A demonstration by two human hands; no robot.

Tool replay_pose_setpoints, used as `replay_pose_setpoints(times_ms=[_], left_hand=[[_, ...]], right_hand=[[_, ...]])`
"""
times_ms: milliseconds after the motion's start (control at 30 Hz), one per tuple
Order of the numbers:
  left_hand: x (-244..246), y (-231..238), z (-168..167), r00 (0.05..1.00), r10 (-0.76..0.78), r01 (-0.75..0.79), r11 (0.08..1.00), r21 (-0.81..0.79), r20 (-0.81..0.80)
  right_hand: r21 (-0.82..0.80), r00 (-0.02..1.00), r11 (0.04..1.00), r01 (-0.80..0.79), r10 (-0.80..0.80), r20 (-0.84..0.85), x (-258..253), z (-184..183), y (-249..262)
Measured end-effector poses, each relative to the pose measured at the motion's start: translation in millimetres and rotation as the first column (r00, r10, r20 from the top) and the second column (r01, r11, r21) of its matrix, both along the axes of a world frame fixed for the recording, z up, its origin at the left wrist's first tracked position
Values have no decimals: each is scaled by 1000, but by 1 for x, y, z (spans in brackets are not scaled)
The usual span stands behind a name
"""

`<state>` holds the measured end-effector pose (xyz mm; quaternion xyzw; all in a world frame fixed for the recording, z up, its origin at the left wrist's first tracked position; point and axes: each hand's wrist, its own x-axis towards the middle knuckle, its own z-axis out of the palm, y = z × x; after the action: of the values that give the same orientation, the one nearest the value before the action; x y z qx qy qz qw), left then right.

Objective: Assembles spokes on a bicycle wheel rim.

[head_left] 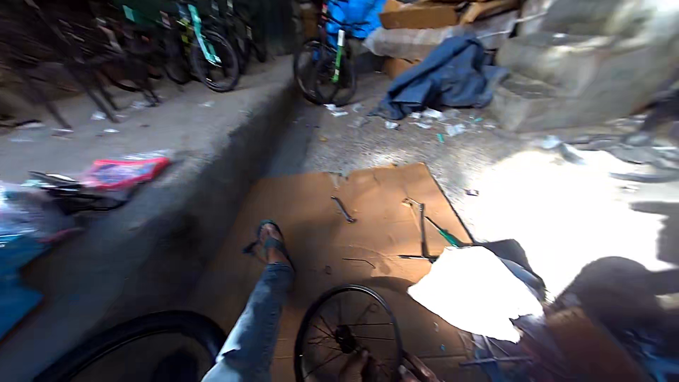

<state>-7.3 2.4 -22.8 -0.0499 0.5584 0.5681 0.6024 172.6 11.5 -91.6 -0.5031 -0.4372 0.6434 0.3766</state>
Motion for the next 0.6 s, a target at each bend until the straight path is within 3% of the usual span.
replay_pose_setpoints(times_ms=[100,200,333,400,500,600], left_hand=[[-8,-3,-11,996,-86,87,996,16,-4],[-17,-8,-16,983,-175,175,984,-19,-45],[-17,-7,-13,964,-240,241,971,-12,-115],[-14,-4,-14,951,-288,291,957,8,-114],[-6,-5,-22,924,-364,369,929,25,-115],[-1,-4,-31,930,-346,356,932,65,-126]], right_hand=[[-55,997,995,-79,79,4,4,19,5],[-21,997,998,-65,65,36,3,25,1],[-90,1000,996,-27,28,9,8,24,-1],[-100,988,994,-39,53,145,21,22,4],[-4,791,992,-123,100,603,53,2,12],[95,544,976,-194,26,838,74,-8,23]])
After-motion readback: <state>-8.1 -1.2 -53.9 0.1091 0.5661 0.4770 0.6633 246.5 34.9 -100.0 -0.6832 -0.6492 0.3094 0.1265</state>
